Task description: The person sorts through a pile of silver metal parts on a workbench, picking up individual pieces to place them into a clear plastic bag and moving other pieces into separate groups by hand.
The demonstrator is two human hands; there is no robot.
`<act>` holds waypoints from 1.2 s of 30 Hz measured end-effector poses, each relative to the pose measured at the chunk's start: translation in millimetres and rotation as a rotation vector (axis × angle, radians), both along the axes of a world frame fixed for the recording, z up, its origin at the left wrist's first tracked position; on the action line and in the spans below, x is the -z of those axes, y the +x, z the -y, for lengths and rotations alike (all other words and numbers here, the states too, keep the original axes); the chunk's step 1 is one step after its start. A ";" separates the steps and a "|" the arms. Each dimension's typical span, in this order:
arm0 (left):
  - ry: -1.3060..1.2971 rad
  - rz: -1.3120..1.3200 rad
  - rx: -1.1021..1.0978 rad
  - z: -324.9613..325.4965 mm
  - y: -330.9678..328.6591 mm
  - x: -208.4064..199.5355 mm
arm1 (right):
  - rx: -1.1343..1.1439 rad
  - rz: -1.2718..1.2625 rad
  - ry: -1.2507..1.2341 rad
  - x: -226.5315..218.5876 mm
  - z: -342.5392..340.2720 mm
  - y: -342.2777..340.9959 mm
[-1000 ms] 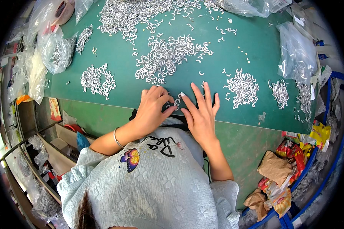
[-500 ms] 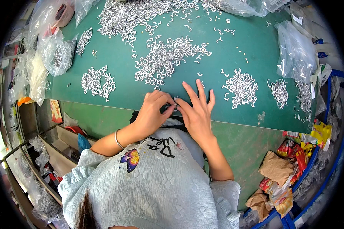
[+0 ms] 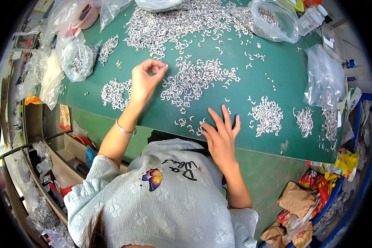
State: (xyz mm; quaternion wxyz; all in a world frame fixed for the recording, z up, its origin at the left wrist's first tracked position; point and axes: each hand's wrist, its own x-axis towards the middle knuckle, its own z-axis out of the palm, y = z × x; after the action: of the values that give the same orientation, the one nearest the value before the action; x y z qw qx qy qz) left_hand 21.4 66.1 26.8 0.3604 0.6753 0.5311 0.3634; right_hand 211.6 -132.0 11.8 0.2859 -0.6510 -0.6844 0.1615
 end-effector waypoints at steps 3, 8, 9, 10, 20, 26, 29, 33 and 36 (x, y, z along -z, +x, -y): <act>-0.021 0.002 -0.033 -24.8 0.3 1.7 | -0.013 -0.015 0.015 -1.2 -2.5 1.3; 0.205 -0.120 -0.040 -42.2 -3.4 11.8 | -0.041 -0.030 0.069 2.8 -7.6 2.4; 0.175 -0.137 -0.039 -35.6 -2.7 10.1 | -0.041 -0.030 0.070 4.6 -5.7 2.1; 0.181 -0.122 -0.003 -27.8 -1.5 7.6 | -0.040 -0.042 0.069 6.1 -6.4 2.4; -0.061 0.030 0.493 80.5 14.3 -8.4 | 0.013 -0.132 0.086 2.9 -8.5 3.3; -0.135 0.098 0.680 100.6 23.4 -5.3 | 0.091 -0.300 0.105 -13.2 -8.4 0.1; -0.174 0.087 0.648 100.3 26.5 -15.6 | 0.138 -0.342 0.124 -22.5 -8.3 -1.2; -0.107 0.037 0.649 100.0 25.6 -32.0 | 0.186 -0.409 0.127 -37.9 -6.1 -4.5; 0.058 0.115 0.626 107.6 25.4 -36.7 | 0.192 -0.443 0.129 -47.1 -4.5 -3.4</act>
State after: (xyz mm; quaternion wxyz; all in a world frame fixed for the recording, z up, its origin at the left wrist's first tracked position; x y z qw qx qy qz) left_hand 46.8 -41.4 63.5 0.4650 0.7941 0.2656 0.2874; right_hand 208.2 -127.5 58.9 0.4841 -0.6421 -0.5488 0.2285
